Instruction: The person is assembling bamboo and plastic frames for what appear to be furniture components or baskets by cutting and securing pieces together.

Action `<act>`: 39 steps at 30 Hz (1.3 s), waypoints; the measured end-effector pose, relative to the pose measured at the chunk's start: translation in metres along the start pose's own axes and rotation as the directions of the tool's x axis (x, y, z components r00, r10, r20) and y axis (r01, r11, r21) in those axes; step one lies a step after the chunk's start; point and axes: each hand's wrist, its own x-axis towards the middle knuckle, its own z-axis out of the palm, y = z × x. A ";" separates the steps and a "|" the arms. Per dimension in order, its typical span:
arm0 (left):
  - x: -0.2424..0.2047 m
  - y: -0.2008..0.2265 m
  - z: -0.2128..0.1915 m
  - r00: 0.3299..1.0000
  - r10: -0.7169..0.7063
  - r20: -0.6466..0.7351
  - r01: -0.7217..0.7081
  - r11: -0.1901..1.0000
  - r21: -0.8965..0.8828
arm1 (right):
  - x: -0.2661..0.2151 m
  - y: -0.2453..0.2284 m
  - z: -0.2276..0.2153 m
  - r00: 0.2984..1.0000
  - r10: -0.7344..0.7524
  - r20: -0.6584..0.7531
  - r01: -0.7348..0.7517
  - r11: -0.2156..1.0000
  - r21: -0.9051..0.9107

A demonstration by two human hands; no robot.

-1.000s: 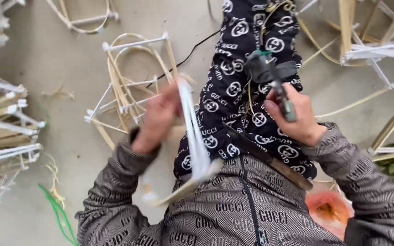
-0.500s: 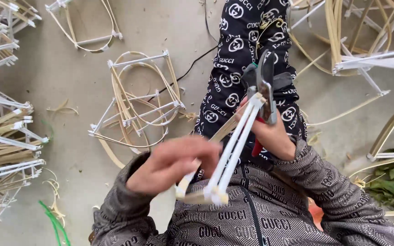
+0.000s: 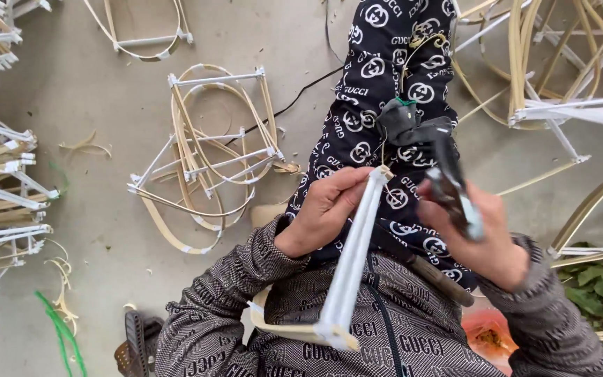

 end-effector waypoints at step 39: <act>-0.022 -0.008 0.008 0.989 -0.146 0.030 0.149 0.978 -0.148 | -0.007 0.005 0.005 0.996 -0.014 0.093 0.035 0.973 -0.228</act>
